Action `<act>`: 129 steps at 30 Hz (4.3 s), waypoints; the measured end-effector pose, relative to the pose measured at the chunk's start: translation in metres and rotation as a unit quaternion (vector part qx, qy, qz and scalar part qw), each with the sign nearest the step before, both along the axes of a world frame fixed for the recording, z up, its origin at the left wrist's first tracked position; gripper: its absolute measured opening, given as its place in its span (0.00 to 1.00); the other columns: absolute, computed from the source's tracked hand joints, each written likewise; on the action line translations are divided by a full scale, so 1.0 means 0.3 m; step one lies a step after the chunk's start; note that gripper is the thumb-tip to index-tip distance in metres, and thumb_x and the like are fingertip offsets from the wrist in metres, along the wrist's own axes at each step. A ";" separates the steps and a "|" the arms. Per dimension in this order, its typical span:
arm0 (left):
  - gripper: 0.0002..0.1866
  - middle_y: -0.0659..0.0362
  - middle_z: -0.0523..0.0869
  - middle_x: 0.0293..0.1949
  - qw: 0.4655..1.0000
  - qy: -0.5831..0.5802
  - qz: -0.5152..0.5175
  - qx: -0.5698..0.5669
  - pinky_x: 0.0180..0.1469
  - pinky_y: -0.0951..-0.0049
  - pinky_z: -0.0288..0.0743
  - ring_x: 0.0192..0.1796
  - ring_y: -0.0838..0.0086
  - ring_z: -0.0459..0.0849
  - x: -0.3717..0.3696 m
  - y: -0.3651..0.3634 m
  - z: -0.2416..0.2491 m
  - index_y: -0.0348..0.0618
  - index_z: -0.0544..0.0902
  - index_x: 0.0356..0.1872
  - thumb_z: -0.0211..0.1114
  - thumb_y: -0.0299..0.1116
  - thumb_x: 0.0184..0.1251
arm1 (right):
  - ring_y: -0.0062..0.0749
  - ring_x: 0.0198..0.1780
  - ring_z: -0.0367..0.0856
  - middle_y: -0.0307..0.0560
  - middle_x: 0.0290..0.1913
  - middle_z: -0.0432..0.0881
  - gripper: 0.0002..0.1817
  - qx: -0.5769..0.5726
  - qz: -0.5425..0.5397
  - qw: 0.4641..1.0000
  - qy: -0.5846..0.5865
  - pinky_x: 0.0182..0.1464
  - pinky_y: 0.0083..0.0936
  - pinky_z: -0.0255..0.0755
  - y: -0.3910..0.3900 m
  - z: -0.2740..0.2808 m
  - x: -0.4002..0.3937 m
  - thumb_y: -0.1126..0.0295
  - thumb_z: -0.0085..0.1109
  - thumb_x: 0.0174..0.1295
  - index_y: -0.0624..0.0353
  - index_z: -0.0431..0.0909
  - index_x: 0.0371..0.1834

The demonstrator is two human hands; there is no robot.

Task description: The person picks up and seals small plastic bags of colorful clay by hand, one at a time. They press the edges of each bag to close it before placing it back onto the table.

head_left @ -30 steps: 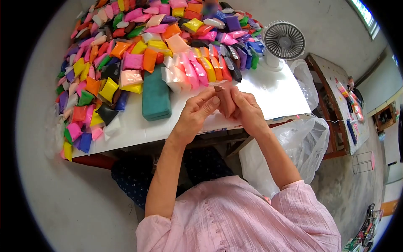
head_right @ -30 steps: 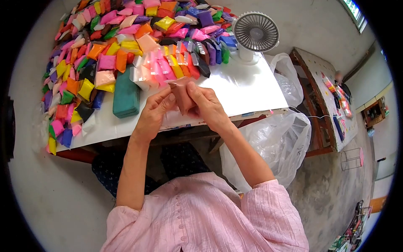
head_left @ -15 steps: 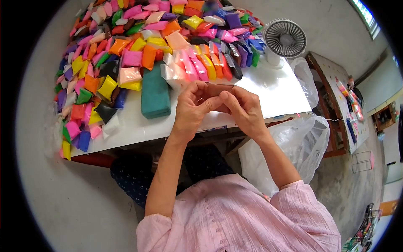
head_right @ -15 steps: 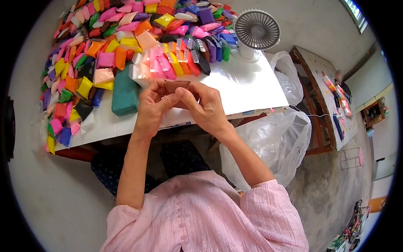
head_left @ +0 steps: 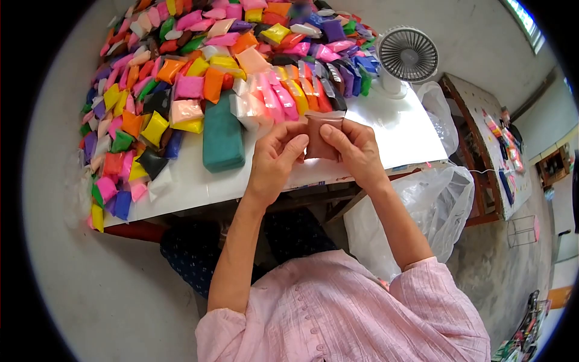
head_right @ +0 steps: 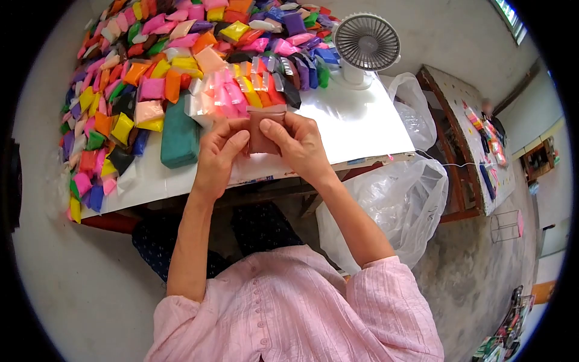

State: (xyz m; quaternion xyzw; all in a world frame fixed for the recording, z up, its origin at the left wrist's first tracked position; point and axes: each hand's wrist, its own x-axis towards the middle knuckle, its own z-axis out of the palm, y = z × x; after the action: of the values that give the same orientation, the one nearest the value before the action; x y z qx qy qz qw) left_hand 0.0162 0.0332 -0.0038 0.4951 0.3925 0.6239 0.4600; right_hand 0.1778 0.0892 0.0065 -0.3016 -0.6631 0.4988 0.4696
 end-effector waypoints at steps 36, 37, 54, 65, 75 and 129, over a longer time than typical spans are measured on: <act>0.02 0.51 0.77 0.31 0.864 0.407 0.192 0.226 0.40 0.59 0.72 0.37 0.55 0.75 0.078 -0.009 -0.037 0.36 0.78 0.32 0.63 0.23 0.62 | 0.38 0.23 0.78 0.44 0.26 0.78 0.13 0.374 -0.120 0.857 -0.334 0.26 0.32 0.70 -0.020 -0.017 0.112 0.63 0.69 0.57 0.60 0.75 0.30; 0.02 0.51 0.77 0.31 0.863 0.410 0.192 0.225 0.41 0.59 0.72 0.37 0.55 0.75 0.078 -0.009 -0.039 0.36 0.78 0.32 0.63 0.23 0.62 | 0.40 0.24 0.78 0.45 0.26 0.77 0.13 0.376 -0.117 0.861 -0.321 0.26 0.33 0.69 -0.018 -0.022 0.112 0.64 0.68 0.58 0.60 0.75 0.29; 0.07 0.50 0.70 0.27 0.767 0.505 0.286 0.273 0.35 0.57 0.68 0.32 0.54 0.71 0.120 -0.004 -0.059 0.36 0.71 0.26 0.62 0.18 0.55 | 0.36 0.17 0.68 0.42 0.19 0.67 0.11 0.499 -0.205 0.806 -0.244 0.19 0.29 0.62 -0.019 -0.095 0.063 0.75 0.66 0.54 0.59 0.70 0.24; 0.08 0.45 0.77 0.40 0.765 0.465 0.299 0.330 0.40 0.57 0.70 0.36 0.52 0.72 0.145 -0.001 -0.073 0.35 0.71 0.30 0.61 0.15 0.53 | 0.31 0.21 0.72 0.45 0.24 0.73 0.04 0.427 -0.209 0.864 -0.167 0.21 0.25 0.65 -0.051 -0.111 0.068 0.78 0.60 0.54 0.63 0.75 0.31; 0.06 0.44 0.80 0.48 0.788 0.452 0.268 0.322 0.45 0.57 0.73 0.43 0.51 0.76 0.139 -0.004 -0.017 0.33 0.75 0.37 0.62 0.18 0.60 | 0.11 0.24 0.67 0.35 0.28 0.79 0.15 -0.097 0.028 0.994 0.029 0.25 0.13 0.62 -0.002 0.036 0.150 0.62 0.59 0.67 0.66 0.81 0.45; 0.03 0.49 0.80 0.40 0.862 0.417 0.215 0.194 0.47 0.59 0.73 0.43 0.54 0.77 0.115 0.000 -0.043 0.34 0.80 0.34 0.63 0.22 0.59 | 0.55 0.38 0.81 0.57 0.41 0.77 0.13 0.319 -0.237 0.837 -0.375 0.42 0.44 0.75 0.227 -0.027 0.088 0.66 0.61 0.63 0.66 0.75 0.42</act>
State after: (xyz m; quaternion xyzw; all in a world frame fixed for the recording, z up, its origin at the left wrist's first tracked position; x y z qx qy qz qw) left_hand 0.0507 0.0332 -0.0165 0.6912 0.5153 0.5066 0.0026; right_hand 0.2041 0.1574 -0.0017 -0.4472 -0.8191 -0.0186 0.3587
